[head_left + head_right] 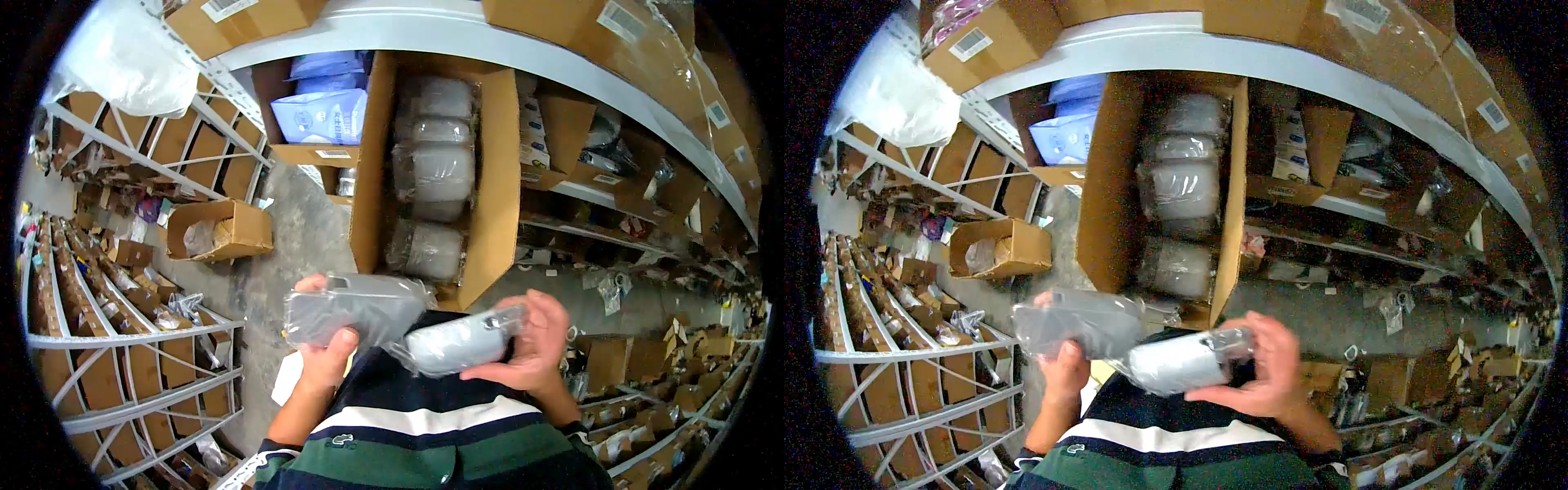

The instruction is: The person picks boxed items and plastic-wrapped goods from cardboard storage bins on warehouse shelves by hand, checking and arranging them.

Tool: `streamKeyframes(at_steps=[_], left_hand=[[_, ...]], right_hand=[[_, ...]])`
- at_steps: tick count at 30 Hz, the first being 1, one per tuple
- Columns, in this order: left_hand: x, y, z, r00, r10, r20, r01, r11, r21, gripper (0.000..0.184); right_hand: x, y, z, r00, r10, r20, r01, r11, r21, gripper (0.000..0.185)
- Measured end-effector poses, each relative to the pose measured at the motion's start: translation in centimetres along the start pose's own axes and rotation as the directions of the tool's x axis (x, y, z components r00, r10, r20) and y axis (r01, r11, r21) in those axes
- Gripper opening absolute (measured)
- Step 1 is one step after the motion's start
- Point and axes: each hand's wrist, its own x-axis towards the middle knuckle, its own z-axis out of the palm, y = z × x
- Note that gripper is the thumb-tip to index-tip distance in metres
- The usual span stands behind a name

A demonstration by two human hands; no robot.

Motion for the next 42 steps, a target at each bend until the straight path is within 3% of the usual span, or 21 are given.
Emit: streamKeyframes(at_steps=[3,7,9,11,12,13,14,16,17,19,21,23,25,26,28,31,33,35,37,39,42], left_hand=[[0.5,1.4,-0.8,0.995,0.008,0.098,-0.022,0.989,0.148,0.067],[1.1,1.4,-0.3,0.961,0.186,0.204,-0.215,0.968,0.13,0.066],[0.4,1.0,0.5,0.954,0.192,0.229,-0.224,0.967,0.124,0.067],[-0.9,0.5,1.9,0.984,-0.011,0.176,0.025,0.997,-0.077,0.075],[-1.3,-0.5,1.3,0.937,0.005,0.35,-0.014,1.0,0.024,0.084],[-0.7,-1.6,1.4,0.821,0.114,0.559,-0.038,0.989,-0.145,0.095],[-0.9,-2.2,1.9,0.79,0.159,0.592,-0.023,0.973,-0.23,0.103],[-1.0,-2.7,2.3,0.73,0.198,0.654,0.028,0.947,-0.319,0.122],[-0.9,-2.6,2.0,0.73,0.198,0.654,0.028,0.948,-0.318,0.122],[-1.0,-1.8,2.1,0.716,0.165,0.679,-0.197,0.98,-0.03,0.123],[-1.4,-0.6,2.8,0.758,0.186,0.625,-0.237,0.971,-0.001,0.121],[-1.7,1.5,2.6,0.818,0.095,0.567,-0.432,0.752,0.497,0.113],[-2.5,0.9,2.5,0.817,0.124,0.563,-0.459,0.731,0.505,0.114],[-3.6,0.9,3.3,0.91,0.068,0.41,-0.268,0.849,0.455,0.111],[-2.4,2.1,3.2,0.849,0.095,0.521,-0.39,0.776,0.495,0.099],[-2.2,2.2,3.3,0.856,0.01,0.517,-0.341,0.762,0.55,0.097],[-2.5,2.6,3.6,0.866,-0.104,0.489,-0.232,0.783,0.577,0.095],[-1.9,3.0,4.1,0.801,-0.221,0.557,-0.185,0.792,0.581,0.088],[0.4,3.5,3.2,0.789,-0.022,0.615,-0.302,0.856,0.419,0.07],[1.9,4.7,5.0,0.867,0.031,0.497,-0.353,0.742,0.569,0.056],[5.9,2.0,8.1,0.776,-0.032,0.63,-0.59,0.318,0.742,0.04]], right_hand=[[0.1,-0.9,-2.2,0.996,0.086,0.034,-0.089,0.993,0.083,0.111],[0.6,-0.1,-2.5,0.996,0.068,0.052,-0.079,0.968,0.24,0.11],[0.9,0.5,-0.8,0.997,-0.001,0.081,-0.03,0.925,0.378,0.103],[1.5,1.3,0.5,0.986,-0.114,0.123,0.071,0.949,0.307,0.094],[1.6,1.8,1.3,0.985,-0.153,0.078,0.128,0.957,0.262,0.092],[1.6,2.1,1.7,0.98,-0.195,0.035,0.183,0.96,0.214,0.09],[1.7,1.9,1.6,0.977,-0.173,0.127,0.155,0.978,0.143,0.096],[1.8,2.0,2.2,0.977,-0.194,0.091,0.168,0.958,0.231,0.097],[1.7,2.2,2.6,0.977,-0.206,0.057,0.178,0.931,0.318,0.098],[0.7,2.5,2.6,0.98,-0.172,0.099,0.115,0.898,0.424,0.099],[0.1,2.4,2.3,0.982,-0.127,0.143,0.048,0.888,0.458,0.095],[-0.7,2.5,2.3,0.989,-0.111,0.096,0.054,0.884,0.465,0.097],[-1.0,2.6,2.0,0.994,-0.096,0.048,0.062,0.881,0.468,0.099],[-1.1,2.6,1.4,0.985,-0.135,0.107,0.086,0.924,0.373,0.102],[-0.7,2.2,-0.1,0.952,-0.163,0.258,0.122,0.978,0.169,0.108],[-0.1,1.4,-1.2,0.937,-0.035,0.348,-0.01,0.992,0.126,0.106],[-0.4,2.1,-1.2,0.947,-0.022,0.32,-0.063,0.965,0.253,0.102],[-0.9,2.8,-2.4,0.937,-0.009,0.349,-0.086,0.963,0.256,0.099],[-1.1,2.3,-4.0,0.953,0.051,0.297,-0.134,0.955,0.265,0.103],[-2.6,2.6,-5.7,0.946,0.278,0.166,-0.322,0.866,0.382,0.109],[-2.8,3.2,-6.7,0.918,0.386,-0.088,-0.314,0.845,0.433,0.11]])
